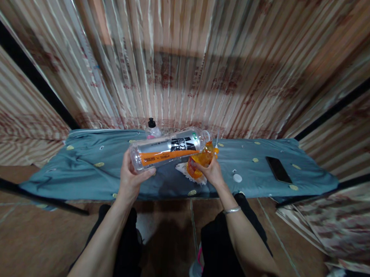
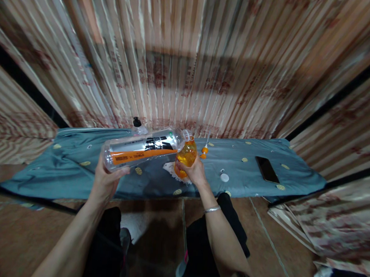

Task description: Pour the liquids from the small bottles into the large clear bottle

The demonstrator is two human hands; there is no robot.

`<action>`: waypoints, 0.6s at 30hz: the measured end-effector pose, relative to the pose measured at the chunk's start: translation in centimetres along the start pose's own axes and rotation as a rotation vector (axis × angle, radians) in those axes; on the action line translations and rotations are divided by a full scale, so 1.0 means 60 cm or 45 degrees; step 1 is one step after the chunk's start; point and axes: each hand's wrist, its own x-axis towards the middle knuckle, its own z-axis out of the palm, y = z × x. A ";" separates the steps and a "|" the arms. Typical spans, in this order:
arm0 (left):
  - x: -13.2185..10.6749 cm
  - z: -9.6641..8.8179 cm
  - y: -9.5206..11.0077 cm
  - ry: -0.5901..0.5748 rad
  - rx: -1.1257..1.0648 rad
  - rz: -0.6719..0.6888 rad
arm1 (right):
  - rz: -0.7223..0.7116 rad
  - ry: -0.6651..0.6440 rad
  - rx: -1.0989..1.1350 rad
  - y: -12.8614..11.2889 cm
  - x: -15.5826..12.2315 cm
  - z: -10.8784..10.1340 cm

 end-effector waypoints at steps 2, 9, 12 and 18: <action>0.000 0.000 0.000 -0.001 -0.004 -0.004 | 0.001 0.007 -0.002 0.000 0.000 0.000; 0.000 0.003 0.002 0.026 0.005 -0.004 | -0.005 0.003 -0.009 0.002 0.000 0.000; 0.000 0.002 0.001 0.017 0.010 0.002 | -0.011 0.004 -0.015 0.005 0.000 0.000; 0.000 0.003 -0.001 0.034 -0.014 -0.008 | 0.020 0.015 -0.026 0.008 0.003 0.002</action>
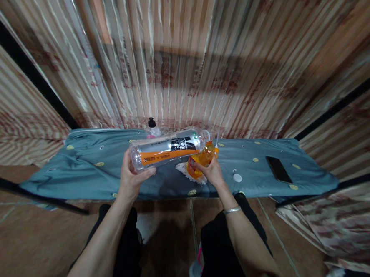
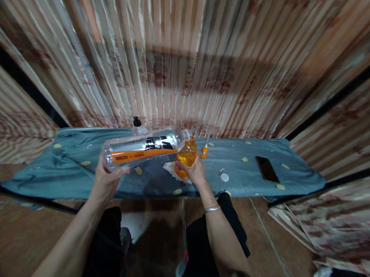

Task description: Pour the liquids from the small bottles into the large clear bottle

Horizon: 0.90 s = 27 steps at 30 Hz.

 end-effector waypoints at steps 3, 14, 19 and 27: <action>0.000 0.001 0.001 0.004 0.001 0.004 | 0.001 -0.007 0.001 -0.002 0.000 0.000; 0.001 -0.002 0.001 -0.018 0.009 -0.008 | -0.009 -0.009 0.021 -0.008 -0.003 -0.001; 0.001 -0.003 0.001 -0.031 0.031 -0.004 | -0.011 -0.010 0.021 -0.006 -0.001 -0.001; 0.000 0.000 0.000 -0.012 -0.019 -0.002 | 0.015 -0.011 0.013 -0.010 -0.001 -0.003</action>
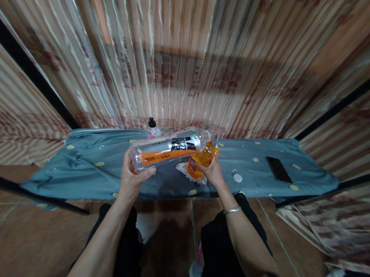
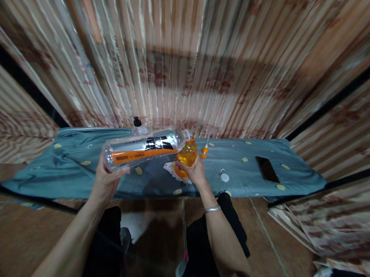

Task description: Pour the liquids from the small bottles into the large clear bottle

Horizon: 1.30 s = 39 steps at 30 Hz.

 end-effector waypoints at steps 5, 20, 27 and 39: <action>0.001 -0.004 -0.003 -0.023 0.029 0.012 | -0.005 0.007 0.004 0.001 0.000 0.002; 0.000 -0.003 0.001 -0.027 0.032 -0.018 | -0.028 -0.004 0.034 0.008 0.001 0.003; 0.001 -0.003 -0.002 -0.018 0.035 -0.008 | -0.029 -0.001 0.029 0.006 0.001 0.003; 0.000 0.000 0.002 -0.005 0.038 -0.009 | -0.034 0.005 0.014 0.006 0.002 0.002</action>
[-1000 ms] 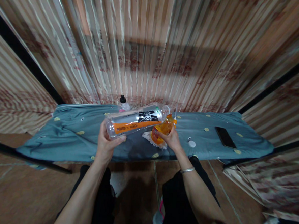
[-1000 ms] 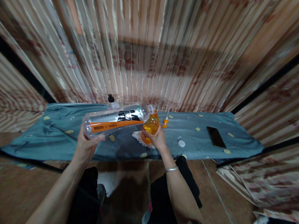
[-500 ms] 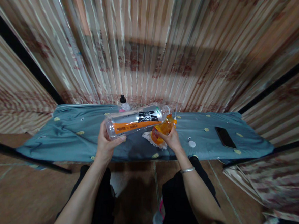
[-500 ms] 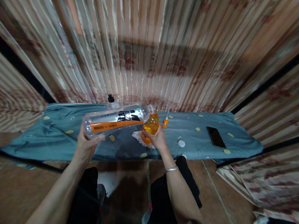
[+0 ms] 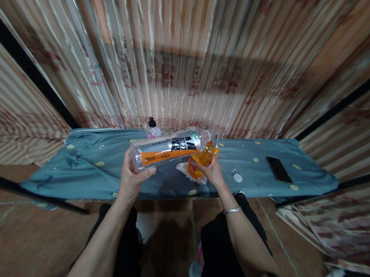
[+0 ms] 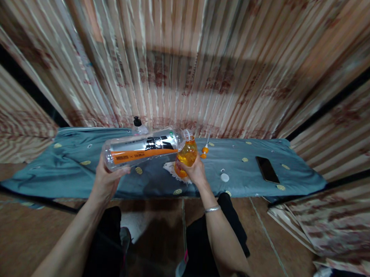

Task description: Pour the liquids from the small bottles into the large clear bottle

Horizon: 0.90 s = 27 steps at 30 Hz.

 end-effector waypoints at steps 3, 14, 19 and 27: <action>0.000 -0.001 0.000 -0.017 -0.012 0.009 | 0.004 -0.003 0.010 -0.002 0.000 0.000; 0.001 -0.007 -0.006 -0.044 0.026 0.017 | 0.015 -0.016 0.010 -0.007 -0.003 -0.001; 0.000 -0.005 -0.003 -0.047 0.024 0.009 | 0.004 -0.010 0.012 -0.007 -0.003 0.000; 0.000 -0.002 0.000 -0.043 0.004 0.019 | 0.021 0.004 -0.008 -0.005 -0.002 0.000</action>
